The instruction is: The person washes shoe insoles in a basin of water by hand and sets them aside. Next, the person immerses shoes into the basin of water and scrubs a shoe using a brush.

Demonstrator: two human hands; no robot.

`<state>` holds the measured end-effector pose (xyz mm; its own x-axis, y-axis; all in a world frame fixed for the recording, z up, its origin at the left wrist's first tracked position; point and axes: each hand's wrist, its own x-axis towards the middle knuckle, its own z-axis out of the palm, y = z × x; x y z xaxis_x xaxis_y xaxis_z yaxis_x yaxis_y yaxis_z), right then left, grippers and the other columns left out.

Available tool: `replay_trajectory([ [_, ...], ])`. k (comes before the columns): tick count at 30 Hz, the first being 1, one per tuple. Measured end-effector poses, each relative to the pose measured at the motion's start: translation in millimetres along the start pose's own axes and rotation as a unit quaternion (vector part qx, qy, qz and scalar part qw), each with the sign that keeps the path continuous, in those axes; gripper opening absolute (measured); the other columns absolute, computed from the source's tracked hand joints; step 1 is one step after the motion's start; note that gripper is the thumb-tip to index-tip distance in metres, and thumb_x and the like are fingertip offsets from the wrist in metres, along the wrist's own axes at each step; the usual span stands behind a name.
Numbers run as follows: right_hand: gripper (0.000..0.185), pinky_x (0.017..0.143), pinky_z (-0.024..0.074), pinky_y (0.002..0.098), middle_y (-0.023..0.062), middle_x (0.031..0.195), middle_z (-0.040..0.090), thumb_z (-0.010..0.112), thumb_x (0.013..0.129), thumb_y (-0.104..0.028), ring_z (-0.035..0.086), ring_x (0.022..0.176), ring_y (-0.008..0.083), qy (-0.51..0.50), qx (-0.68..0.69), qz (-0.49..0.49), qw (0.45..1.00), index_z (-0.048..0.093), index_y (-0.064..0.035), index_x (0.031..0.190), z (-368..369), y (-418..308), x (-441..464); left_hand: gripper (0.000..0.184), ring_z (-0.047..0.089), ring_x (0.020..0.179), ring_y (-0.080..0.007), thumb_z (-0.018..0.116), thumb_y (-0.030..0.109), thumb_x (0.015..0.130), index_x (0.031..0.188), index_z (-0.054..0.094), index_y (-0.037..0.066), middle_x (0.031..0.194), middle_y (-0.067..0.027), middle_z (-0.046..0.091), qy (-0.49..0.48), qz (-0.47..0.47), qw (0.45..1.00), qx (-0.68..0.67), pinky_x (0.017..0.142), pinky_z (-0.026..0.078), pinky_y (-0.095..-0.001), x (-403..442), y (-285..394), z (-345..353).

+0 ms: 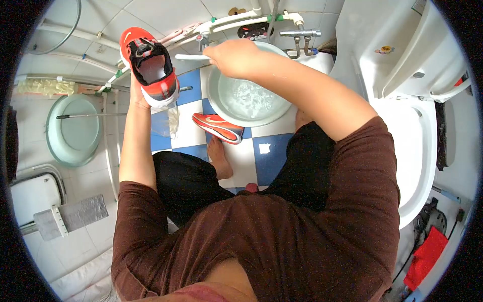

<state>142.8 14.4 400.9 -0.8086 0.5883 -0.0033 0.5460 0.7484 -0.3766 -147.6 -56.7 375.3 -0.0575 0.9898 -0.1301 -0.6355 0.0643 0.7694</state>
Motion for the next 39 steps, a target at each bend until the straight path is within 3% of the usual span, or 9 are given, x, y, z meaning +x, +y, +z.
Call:
replay_trajectory([
  [5, 0.020, 0.070, 0.0474, 0.0464, 0.0125, 0.088, 0.063, 0.045, 0.091, -0.023, 0.061, 0.081, 0.0338, -0.005, -0.037, 0.021, 0.999, 0.056, -0.0132, 0.104, -20.2, -0.6, -2.6, 0.066, 0.056, 0.099, -0.0423, 0.048, 0.056, 0.082, 0.118, 0.052, 0.002, 0.112, -0.0289, 0.055, 0.035, -0.007, 0.999, -0.029, 0.084, 0.048, -0.0532, -5.8, 4.2, -4.6],
  [15, 0.028, 0.064, 0.0445, 0.0385, 0.0101, 0.071, 0.058, 0.043, 0.093, -0.029, 0.057, 0.063, 0.0240, -0.112, 0.048, -0.095, 0.988, 0.059, -0.0058, 0.090, -44.3, -13.4, -28.9, 0.064, 0.050, 0.116, -0.0285, 0.042, 0.054, 0.089, 0.134, 0.038, 0.008, 0.130, -0.0123, 0.049, -0.152, -0.013, 0.988, 0.022, 0.098, 0.042, -0.0452, -13.7, -5.2, 27.6],
  [21, 0.029, 0.053, 0.0503, 0.0376, 0.0161, 0.070, 0.061, 0.038, 0.091, -0.020, 0.061, 0.058, 0.0224, -0.118, 0.400, 0.093, 0.904, 0.058, 0.0007, 0.089, -8.4, -40.8, -5.7, 0.069, 0.050, 0.114, -0.0220, 0.046, 0.057, 0.087, 0.132, 0.039, 0.005, 0.126, -0.0097, 0.051, -0.037, 0.085, 0.978, 0.186, 0.097, 0.041, -0.0394, -14.1, -23.7, 49.9],
  [25, 0.029, 0.043, 0.0460, 0.0309, 0.0093, 0.066, 0.055, 0.046, 0.089, -0.028, 0.056, 0.051, 0.0171, -0.156, 0.373, 0.076, 0.911, 0.054, -0.0014, 0.082, 1.8, -36.8, -5.2, 0.070, 0.052, 0.111, -0.0218, 0.051, 0.056, 0.086, 0.129, 0.040, 0.002, 0.122, -0.0107, 0.053, -0.026, 0.104, 0.978, 0.182, 0.097, 0.041, -0.0372, -15.3, -19.6, 52.7],
  [28, 0.024, 0.040, 0.0454, 0.0317, 0.0104, 0.066, 0.055, 0.048, 0.083, -0.023, 0.055, 0.048, 0.0180, -0.202, 0.312, 0.057, 0.927, 0.053, 0.0008, 0.081, 43.9, -18.4, 0.4, 0.065, 0.055, 0.104, -0.0215, 0.054, 0.054, 0.085, 0.121, 0.047, 0.000, 0.113, -0.0081, 0.058, 0.020, 0.141, 0.915, 0.376, 0.093, 0.042, -0.0352, -6.7, -10.2, 46.9],
  [29, 0.025, 0.040, 0.0455, 0.0317, 0.0102, 0.065, 0.054, 0.047, 0.083, -0.023, 0.055, 0.047, 0.0179, -0.225, 0.303, 0.064, 0.924, 0.053, 0.0009, 0.080, 41.4, -21.4, 3.0, 0.060, 0.055, 0.103, -0.0199, 0.052, 0.051, 0.088, 0.119, 0.048, 0.000, 0.116, -0.0080, 0.057, 0.005, 0.177, 0.834, 0.522, 0.092, 0.042, -0.0338, 8.3, -14.5, -2.5],
  [33, 0.034, 0.042, 0.0454, 0.0306, 0.0064, 0.060, 0.050, 0.040, 0.092, -0.027, 0.052, 0.047, 0.0166, -0.185, 0.402, 0.072, 0.894, 0.053, 0.0004, 0.077, 11.5, -19.5, 0.6, 0.067, 0.056, 0.105, -0.0216, 0.051, 0.055, 0.086, 0.126, 0.044, 0.002, 0.118, -0.0093, 0.056, 0.002, 0.111, 0.970, 0.217, 0.091, 0.045, -0.0369, 1.4, -16.0, 34.2],
  [36, 0.034, 0.042, 0.0430, 0.0290, 0.0054, 0.060, 0.049, 0.039, 0.093, -0.028, 0.049, 0.046, 0.0151, -0.086, 0.547, 0.115, 0.825, 0.053, 0.0000, 0.078, -17.3, -23.6, 4.8, 0.073, 0.057, 0.104, -0.0235, 0.052, 0.059, 0.082, 0.129, 0.041, 0.003, 0.118, -0.0109, 0.056, 0.018, 0.128, 0.973, 0.189, 0.090, 0.047, -0.0388, 1.6, -17.4, 38.3],
  [39, 0.032, 0.042, 0.0425, 0.0293, 0.0052, 0.059, 0.049, 0.040, 0.091, -0.025, 0.049, 0.046, 0.0157, -0.093, 0.514, 0.137, 0.842, 0.053, 0.0005, 0.078, -12.1, -30.5, 7.0, 0.077, 0.057, 0.105, -0.0244, 0.056, 0.060, 0.079, 0.128, 0.041, 0.002, 0.117, -0.0123, 0.056, -0.041, 0.154, 0.957, 0.244, 0.090, 0.047, -0.0388, 0.9, -13.4, 47.3],
])
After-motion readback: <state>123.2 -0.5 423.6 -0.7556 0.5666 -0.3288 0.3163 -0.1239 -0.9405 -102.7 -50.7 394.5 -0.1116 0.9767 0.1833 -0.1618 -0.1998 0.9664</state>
